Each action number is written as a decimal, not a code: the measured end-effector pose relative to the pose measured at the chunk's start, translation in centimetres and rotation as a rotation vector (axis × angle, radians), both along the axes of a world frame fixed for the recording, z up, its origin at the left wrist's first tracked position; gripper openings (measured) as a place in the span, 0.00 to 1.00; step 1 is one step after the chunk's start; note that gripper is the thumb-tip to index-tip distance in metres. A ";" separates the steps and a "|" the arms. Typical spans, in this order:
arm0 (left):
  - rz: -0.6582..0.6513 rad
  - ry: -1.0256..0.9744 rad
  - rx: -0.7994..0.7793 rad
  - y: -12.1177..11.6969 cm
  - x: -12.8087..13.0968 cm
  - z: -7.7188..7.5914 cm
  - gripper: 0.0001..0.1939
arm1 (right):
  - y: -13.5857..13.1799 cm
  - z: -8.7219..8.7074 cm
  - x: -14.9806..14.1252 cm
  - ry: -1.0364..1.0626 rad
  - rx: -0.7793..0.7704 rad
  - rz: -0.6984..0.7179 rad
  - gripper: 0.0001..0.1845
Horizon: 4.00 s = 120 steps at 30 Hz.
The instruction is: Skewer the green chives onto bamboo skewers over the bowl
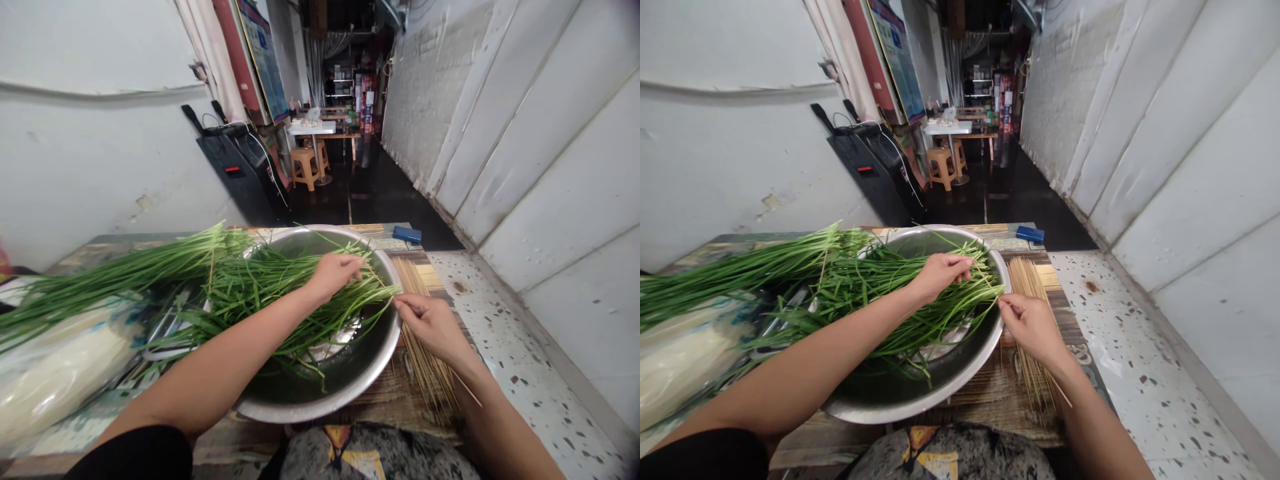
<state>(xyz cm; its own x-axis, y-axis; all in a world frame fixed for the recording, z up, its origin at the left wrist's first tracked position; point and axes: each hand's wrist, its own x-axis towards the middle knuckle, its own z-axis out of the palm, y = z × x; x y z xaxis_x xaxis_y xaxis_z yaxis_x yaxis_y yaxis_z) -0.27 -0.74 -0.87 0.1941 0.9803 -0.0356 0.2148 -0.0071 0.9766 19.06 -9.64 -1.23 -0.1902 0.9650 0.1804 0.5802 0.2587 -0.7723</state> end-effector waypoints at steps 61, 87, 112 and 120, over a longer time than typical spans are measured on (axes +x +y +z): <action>0.038 -0.006 0.009 -0.3 0.0 0.4 0.11 | -0.2 -0.1 -0.4 -0.022 0.007 -0.014 0.14; 0.025 -0.029 0.005 -0.4 0.2 0.2 0.10 | -0.2 -0.4 -0.7 0.034 0.005 -0.006 0.14; -0.151 0.825 0.440 0.6 -1.3 -0.5 0.08 | -0.2 0.0 0.4 -0.151 0.025 -0.045 0.15; -0.133 0.914 0.488 -0.1 -0.7 -1.4 0.13 | -0.2 -0.1 0.2 -0.139 0.016 -0.062 0.15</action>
